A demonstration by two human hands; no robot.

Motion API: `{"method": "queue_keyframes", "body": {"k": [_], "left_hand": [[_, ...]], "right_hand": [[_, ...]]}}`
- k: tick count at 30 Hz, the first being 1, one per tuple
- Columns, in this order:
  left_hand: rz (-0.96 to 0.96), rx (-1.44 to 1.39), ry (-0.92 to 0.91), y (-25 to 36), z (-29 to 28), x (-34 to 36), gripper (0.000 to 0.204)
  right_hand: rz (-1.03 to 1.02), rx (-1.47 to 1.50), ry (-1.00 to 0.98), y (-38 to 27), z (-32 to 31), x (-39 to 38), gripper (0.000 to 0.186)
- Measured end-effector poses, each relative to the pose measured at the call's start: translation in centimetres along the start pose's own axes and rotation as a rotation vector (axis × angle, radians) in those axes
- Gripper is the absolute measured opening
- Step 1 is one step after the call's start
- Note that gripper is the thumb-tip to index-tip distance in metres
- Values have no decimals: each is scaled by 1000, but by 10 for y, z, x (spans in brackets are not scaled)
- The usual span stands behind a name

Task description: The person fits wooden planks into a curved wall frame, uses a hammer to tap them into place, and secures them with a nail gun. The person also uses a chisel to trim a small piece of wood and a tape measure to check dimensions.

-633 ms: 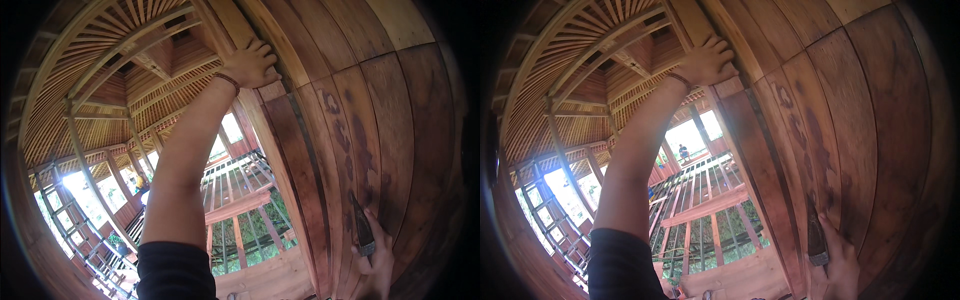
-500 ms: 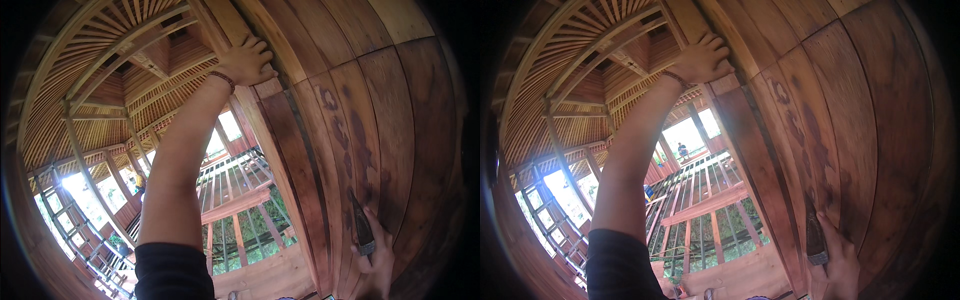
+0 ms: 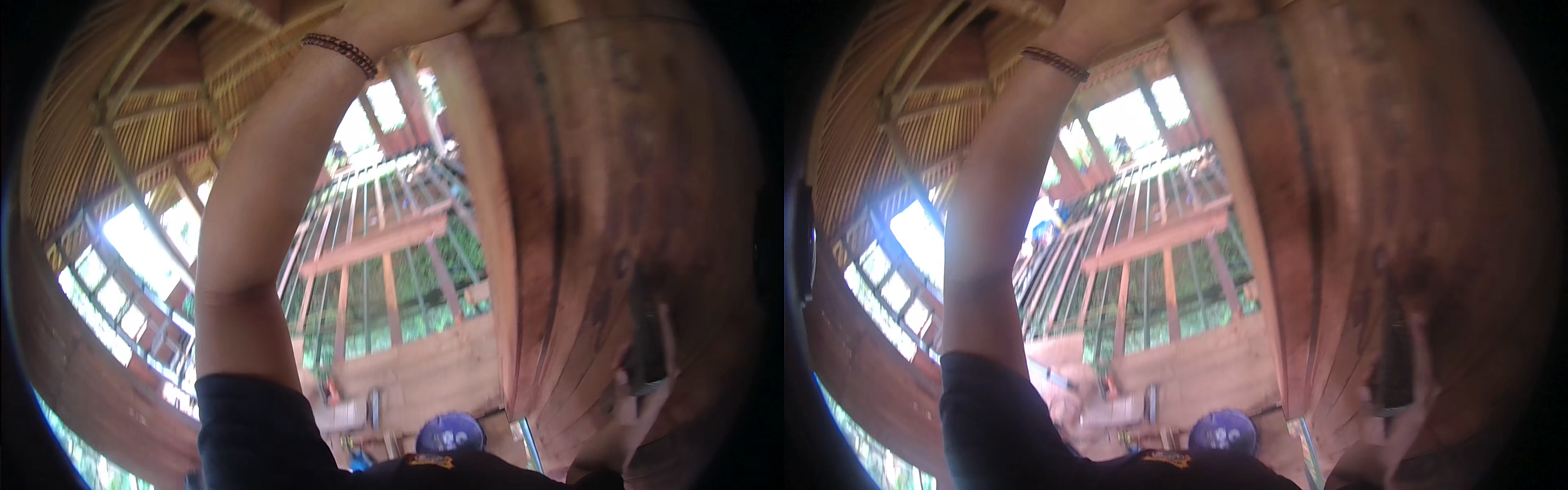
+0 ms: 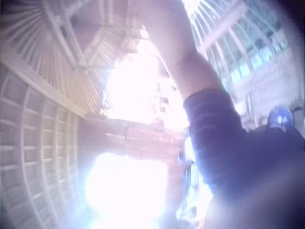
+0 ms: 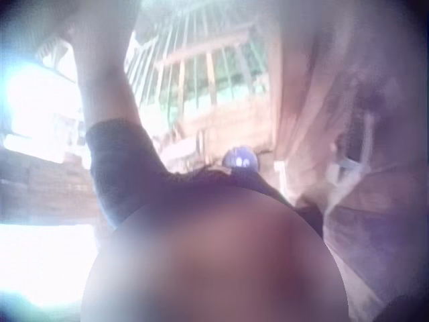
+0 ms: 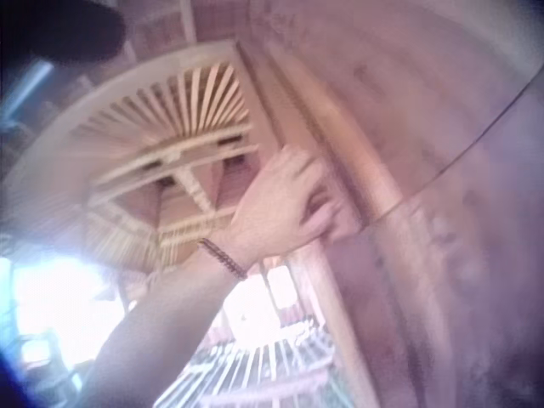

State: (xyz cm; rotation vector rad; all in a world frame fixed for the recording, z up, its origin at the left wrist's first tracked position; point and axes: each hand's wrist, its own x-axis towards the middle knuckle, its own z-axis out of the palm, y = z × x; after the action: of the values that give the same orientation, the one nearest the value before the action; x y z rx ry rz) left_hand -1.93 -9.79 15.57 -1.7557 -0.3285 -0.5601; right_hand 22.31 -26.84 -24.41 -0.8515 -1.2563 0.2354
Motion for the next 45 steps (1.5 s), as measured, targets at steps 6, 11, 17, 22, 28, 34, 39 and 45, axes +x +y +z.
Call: {"method": "queue_keyframes", "body": {"k": [6, 11, 17, 22, 28, 34, 39, 45], "left_hand": [[-149, -974, -122, 95, -90, -172, 31], [-352, -1425, -523, 175, -156, -307, 35], [-452, -1725, -650, 224, -194, -415, 40], [-550, -1855, -667, 228, -202, -472, 45], [-739, -1924, -640, 219, -236, -522, 51], [-1466, -1966, -18, 248, -282, -604, 57], [-2803, -1143, 81, 427, -279, -682, 47], [-3232, -891, -614, 695, -340, -682, 34]], "right_hand": [[-235, 5, 157, -7, 18, -5, 73], [-304, -109, 145, -18, 48, -33, 67], [-92, -203, -223, 6, 107, -86, 60], [245, -343, -666, 65, 148, -159, 54], [590, -528, -1126, 131, 153, -255, 47], [981, -690, -1382, 185, 121, -328, 53], [1230, -774, -1423, 253, 70, -374, 53], [1143, -1003, -1666, 309, 44, -377, 54]]}}
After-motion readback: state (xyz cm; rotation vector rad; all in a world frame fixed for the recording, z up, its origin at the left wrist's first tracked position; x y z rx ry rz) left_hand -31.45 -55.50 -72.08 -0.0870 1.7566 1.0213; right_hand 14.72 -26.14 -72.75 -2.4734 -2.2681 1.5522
